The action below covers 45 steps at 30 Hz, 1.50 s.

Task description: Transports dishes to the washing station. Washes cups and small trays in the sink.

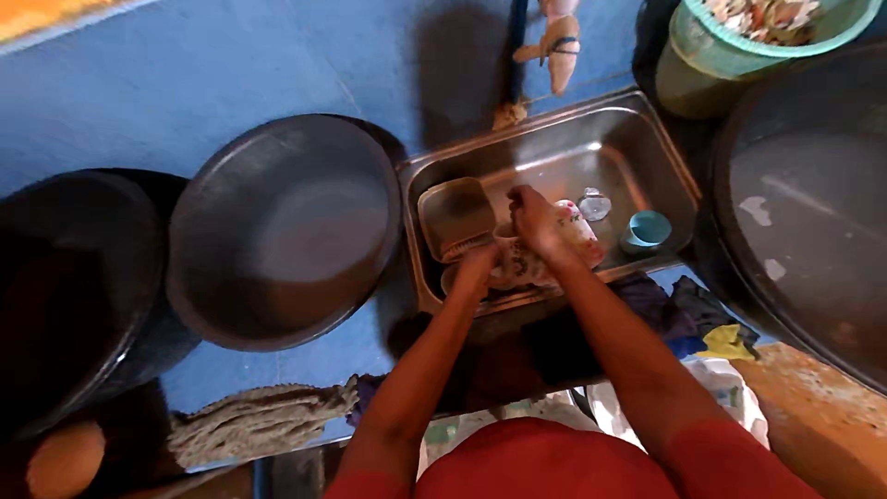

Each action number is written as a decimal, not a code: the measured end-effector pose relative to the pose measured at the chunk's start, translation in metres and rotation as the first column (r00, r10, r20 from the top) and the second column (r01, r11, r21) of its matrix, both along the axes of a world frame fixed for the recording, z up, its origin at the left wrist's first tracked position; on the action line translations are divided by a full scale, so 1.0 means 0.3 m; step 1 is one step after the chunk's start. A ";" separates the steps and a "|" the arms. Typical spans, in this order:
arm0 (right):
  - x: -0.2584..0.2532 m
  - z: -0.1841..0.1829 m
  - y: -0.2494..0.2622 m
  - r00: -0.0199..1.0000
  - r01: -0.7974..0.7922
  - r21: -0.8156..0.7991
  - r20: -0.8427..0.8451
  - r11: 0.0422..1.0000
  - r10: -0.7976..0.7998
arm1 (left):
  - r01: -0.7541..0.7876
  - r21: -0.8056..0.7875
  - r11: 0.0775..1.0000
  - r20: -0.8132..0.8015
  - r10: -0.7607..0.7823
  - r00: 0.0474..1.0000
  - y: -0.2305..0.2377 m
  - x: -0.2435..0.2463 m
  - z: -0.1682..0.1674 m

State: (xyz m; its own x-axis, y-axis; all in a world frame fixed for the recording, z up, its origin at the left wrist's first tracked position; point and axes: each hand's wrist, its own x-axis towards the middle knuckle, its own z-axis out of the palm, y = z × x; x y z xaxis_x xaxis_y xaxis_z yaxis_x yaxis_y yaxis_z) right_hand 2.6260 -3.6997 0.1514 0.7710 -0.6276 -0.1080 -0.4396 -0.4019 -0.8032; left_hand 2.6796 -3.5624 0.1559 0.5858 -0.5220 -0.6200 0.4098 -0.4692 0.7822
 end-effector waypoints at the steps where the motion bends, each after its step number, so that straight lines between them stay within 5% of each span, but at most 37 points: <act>1: -0.010 -0.008 -0.012 0.995 -0.095 -0.014 -0.006 0.995 0.095 | 0.043 0.006 0.999 0.056 -0.044 0.997 0.000 0.004 0.008; 5: -0.085 -0.069 0.020 0.947 -0.317 0.032 -0.037 0.948 0.318 | 0.234 0.152 0.960 0.296 -0.270 0.916 -0.011 0.077 0.081; 8: -0.097 -0.117 0.031 0.913 -0.391 0.104 -0.077 0.914 0.400 | 0.415 0.335 0.846 0.407 -0.527 0.746 -0.042 0.117 0.137; 12: -0.083 -0.139 0.054 0.994 -0.088 0.314 0.084 0.945 0.064 | 0.472 0.525 0.708 0.627 -0.697 0.348 -0.121 0.103 0.173; 15: -0.038 -0.116 0.070 0.898 0.222 0.636 0.161 0.739 -0.409 | 0.404 0.550 0.731 0.725 -0.658 0.204 -0.141 0.123 0.192; 17: -0.027 -0.131 0.049 0.793 0.140 0.840 0.221 0.523 -0.567 | 0.430 0.501 0.751 0.723 -0.637 0.269 -0.127 0.148 0.171; 21: -0.034 -0.151 0.027 0.721 -0.212 0.975 0.206 0.073 -0.661 | 0.452 0.219 0.865 0.648 -0.475 0.595 -0.112 0.138 0.062; 23: -0.052 -0.139 0.034 0.735 -0.240 0.971 0.195 0.020 -0.649 | 0.364 0.181 0.914 0.566 -0.399 0.721 -0.120 0.110 0.060; 26: -0.095 -0.104 0.042 0.813 -0.173 0.965 0.252 0.197 -0.524 | 0.172 0.047 0.984 0.177 -0.178 0.968 -0.133 0.084 0.019; 28: -0.120 -0.073 0.042 0.917 -0.123 0.931 0.239 0.344 -0.319 | 0.049 -0.009 0.999 -0.088 -0.049 0.995 -0.129 0.078 -0.020; 30: -0.127 -0.054 0.042 0.947 -0.089 0.876 0.222 0.475 -0.232 | -0.010 -0.057 0.998 -0.145 0.001 0.989 -0.127 0.066 -0.023; 35: -0.157 -0.057 -0.055 0.909 0.267 0.461 0.169 0.846 -0.380 | 0.052 -0.168 0.984 0.383 0.017 0.924 -0.158 0.061 0.070; 39: -0.328 -0.016 -0.253 0.916 0.392 -0.036 -0.076 0.919 -0.394 | 0.107 -0.223 0.969 0.803 0.120 0.583 -0.056 0.193 0.238; 41: -0.396 -0.058 -0.319 0.877 0.398 -0.082 -0.260 0.914 -0.405 | 0.077 -0.354 0.932 0.832 0.277 0.480 0.042 0.291 0.305; 45: -0.472 -0.230 -0.382 0.785 0.246 -0.090 -0.566 0.965 -0.253 | -0.220 -0.524 0.823 0.641 0.551 0.534 0.233 0.471 0.352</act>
State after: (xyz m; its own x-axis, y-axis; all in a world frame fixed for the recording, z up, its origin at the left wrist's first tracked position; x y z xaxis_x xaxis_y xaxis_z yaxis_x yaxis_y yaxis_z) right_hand 2.4846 -3.8143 0.0823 0.3891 -0.7932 -0.4684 -0.9008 -0.2212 -0.3736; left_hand 2.8210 -3.4926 0.2614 0.9336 -0.1928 0.3019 -0.3170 -0.0518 0.9470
